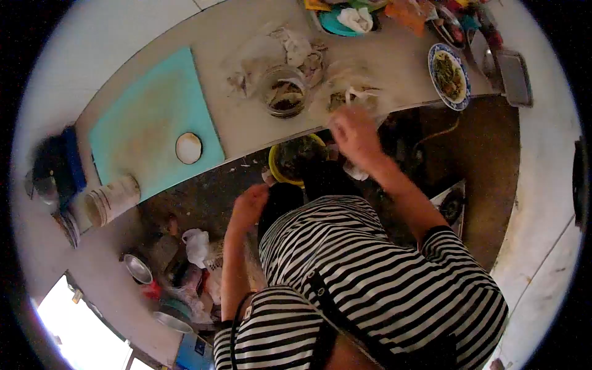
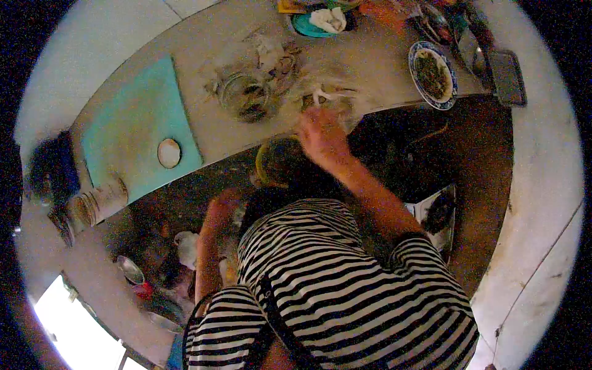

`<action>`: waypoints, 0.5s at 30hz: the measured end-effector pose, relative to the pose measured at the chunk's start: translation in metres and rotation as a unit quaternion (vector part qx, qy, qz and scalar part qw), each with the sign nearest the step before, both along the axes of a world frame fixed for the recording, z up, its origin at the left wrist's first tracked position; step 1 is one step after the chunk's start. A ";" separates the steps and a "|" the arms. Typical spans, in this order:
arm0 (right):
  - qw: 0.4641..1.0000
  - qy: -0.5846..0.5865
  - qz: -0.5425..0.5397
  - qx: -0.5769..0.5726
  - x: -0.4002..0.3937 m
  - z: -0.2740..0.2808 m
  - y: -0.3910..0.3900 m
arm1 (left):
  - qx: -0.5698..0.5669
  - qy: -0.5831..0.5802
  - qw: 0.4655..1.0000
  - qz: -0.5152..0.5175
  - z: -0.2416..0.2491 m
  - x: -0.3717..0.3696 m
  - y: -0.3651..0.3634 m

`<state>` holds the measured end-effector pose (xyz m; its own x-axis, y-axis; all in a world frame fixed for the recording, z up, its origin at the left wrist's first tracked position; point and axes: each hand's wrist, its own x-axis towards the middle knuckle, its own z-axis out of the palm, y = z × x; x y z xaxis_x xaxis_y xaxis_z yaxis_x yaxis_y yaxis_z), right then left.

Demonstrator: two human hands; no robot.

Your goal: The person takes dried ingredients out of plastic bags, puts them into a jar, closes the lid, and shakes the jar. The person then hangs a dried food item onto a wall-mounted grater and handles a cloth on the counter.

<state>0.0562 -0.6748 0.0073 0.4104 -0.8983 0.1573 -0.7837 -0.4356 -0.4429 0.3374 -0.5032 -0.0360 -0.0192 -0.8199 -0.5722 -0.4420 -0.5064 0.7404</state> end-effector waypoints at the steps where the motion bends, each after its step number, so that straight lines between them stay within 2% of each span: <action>1: 0.994 -0.006 -0.039 -0.105 -0.014 0.006 -0.014 | -0.049 0.038 0.998 -0.017 -0.001 -0.022 -0.017; 2: 0.991 0.017 -0.063 -0.121 -0.024 0.011 -0.025 | -0.099 0.075 0.992 -0.035 -0.004 -0.044 -0.035; 4: 0.980 0.065 -0.112 -0.151 -0.041 0.017 -0.040 | -0.193 -0.024 0.974 -0.115 0.026 -0.087 -0.076; 7: 0.992 0.118 -0.010 0.049 -0.070 0.001 -0.049 | -0.310 -0.079 0.933 -0.162 0.042 -0.134 -0.125; 9: 0.980 0.170 0.083 0.055 -0.087 0.006 -0.039 | -0.386 -0.137 0.899 -0.152 0.044 -0.158 -0.145; 10: 0.970 0.196 0.129 0.056 -0.096 0.009 -0.033 | -0.380 -0.194 0.888 -0.173 0.033 -0.165 -0.155; 13: 0.974 0.075 0.196 0.083 -0.124 0.011 -0.018 | -0.368 -0.329 0.849 -0.189 0.014 -0.186 -0.176; 15: 0.964 0.025 0.088 0.249 -0.128 0.026 -0.026 | -0.373 -0.373 0.838 -0.138 0.021 -0.194 -0.184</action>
<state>-0.0720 -0.7012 0.0334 0.5596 -0.7724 -0.3003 -0.7430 -0.3070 -0.5947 0.1433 -0.6870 -0.0148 -0.1324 -0.9780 0.1610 -0.9467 0.1729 0.2717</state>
